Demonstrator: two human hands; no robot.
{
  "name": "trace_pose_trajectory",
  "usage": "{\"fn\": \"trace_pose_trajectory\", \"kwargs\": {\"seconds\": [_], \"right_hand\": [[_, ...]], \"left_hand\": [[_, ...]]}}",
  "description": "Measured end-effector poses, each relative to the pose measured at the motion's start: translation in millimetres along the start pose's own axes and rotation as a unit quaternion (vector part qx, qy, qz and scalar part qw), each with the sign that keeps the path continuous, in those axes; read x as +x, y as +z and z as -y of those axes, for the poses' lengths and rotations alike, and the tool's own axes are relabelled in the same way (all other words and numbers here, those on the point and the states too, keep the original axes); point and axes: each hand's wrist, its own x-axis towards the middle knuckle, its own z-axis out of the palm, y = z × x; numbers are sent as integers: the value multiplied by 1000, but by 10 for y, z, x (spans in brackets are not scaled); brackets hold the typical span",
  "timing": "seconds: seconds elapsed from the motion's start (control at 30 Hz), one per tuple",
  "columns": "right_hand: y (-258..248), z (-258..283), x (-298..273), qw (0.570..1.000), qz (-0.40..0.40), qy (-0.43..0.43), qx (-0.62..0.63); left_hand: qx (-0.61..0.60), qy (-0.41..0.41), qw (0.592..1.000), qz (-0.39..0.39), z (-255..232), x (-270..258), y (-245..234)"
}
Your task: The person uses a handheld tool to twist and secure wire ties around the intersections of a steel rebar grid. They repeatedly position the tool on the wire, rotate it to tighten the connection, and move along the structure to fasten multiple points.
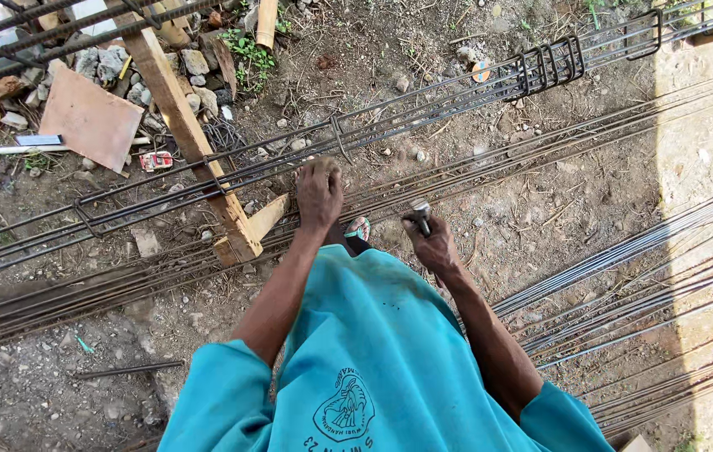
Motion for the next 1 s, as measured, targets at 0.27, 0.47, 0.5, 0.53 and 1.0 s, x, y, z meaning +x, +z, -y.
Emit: {"fn": "trace_pose_trajectory", "kwargs": {"seconds": [0.27,0.47,0.5,0.53,1.0], "right_hand": [[-240,47,-131,1000,-24,18,-9],[-174,-209,-281,998,-40,34,23],[-143,-270,-269,998,-40,32,23],[-109,-328,-263,998,-42,36,23],[414,485,1144,996,5,56,75]], "left_hand": [[270,-85,959,10,209,476,254],[222,-107,966,-78,347,434,474],[222,-105,966,-79,400,444,508],[242,-78,965,-71,453,450,536],[296,20,955,-26,57,360,197]]}}
